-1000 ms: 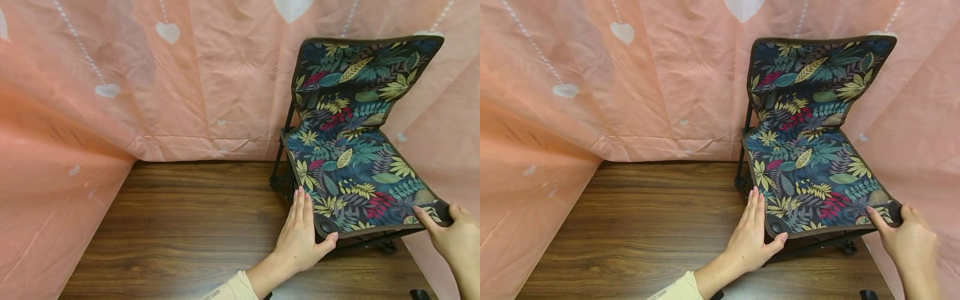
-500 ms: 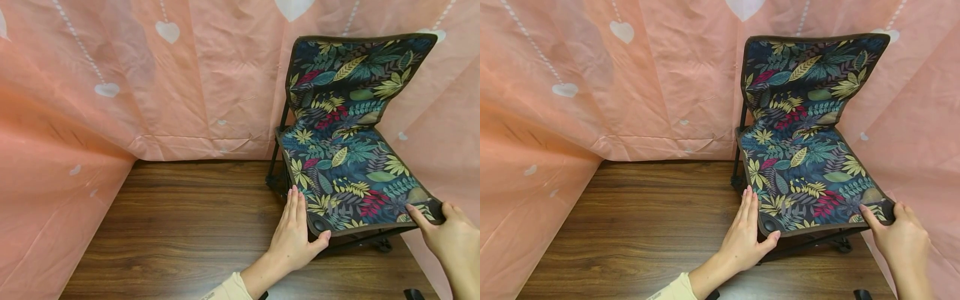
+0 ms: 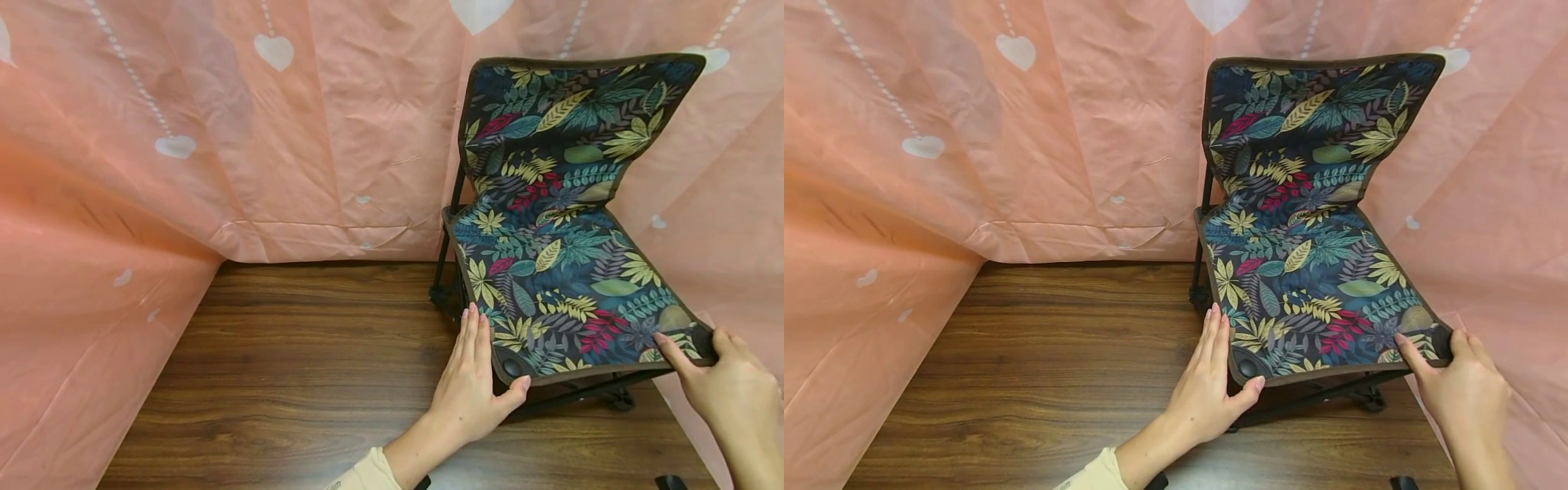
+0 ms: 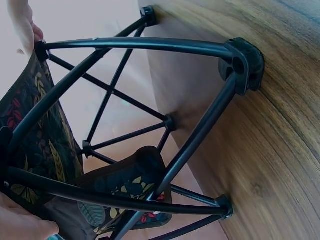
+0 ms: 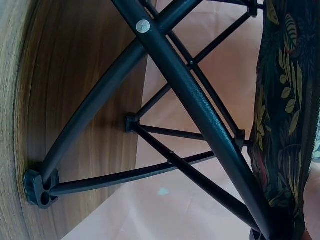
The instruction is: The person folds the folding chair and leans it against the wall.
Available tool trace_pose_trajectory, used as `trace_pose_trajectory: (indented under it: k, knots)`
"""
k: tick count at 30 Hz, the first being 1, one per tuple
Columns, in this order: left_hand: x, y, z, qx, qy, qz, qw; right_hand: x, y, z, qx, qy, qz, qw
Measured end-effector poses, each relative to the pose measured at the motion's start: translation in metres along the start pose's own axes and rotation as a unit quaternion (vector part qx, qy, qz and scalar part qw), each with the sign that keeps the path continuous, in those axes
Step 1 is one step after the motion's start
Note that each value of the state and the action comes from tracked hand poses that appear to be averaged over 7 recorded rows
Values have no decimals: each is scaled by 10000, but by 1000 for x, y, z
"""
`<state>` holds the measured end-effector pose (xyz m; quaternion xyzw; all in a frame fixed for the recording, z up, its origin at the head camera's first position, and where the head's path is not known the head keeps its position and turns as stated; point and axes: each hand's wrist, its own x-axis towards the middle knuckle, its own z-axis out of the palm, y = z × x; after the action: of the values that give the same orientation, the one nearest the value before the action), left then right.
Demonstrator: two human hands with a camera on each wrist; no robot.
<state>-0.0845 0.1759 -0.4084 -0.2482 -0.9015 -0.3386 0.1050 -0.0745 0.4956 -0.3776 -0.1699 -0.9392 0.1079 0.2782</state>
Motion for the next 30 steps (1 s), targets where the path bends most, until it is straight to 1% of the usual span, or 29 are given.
trace_pose_trajectory:
  k: [6, 10, 17, 21, 25, 28, 30]
  knots:
    - [0, 1, 2, -135, 37, -29, 9999, 0, 3, -1, 33, 69, -109, 9999]
    - [0, 1, 3, -252, 12, -80, 9997, 0, 3, 1, 160, 241, -179, 9994]
    - [-2, -1, 5, -270, 136, -71, 9995, 1, 4, 3, 423, 888, -671, 9929]
    - [-2, -1, 6, -233, 201, 6, 9995, 1, 4, 2, 461, 966, -702, 9918]
    - [-2, 0, 7, -220, 252, 25, 9994, 0, 6, 2, 498, 1123, -978, 9876]
    - [-3, 0, 7, -324, 270, 18, 9991, 1, 8, 3, 475, 1254, -1251, 9830]
    - [-3, -1, 7, -415, 273, 9, 9988, 2, 8, 4, 428, 1232, -1257, 9834]
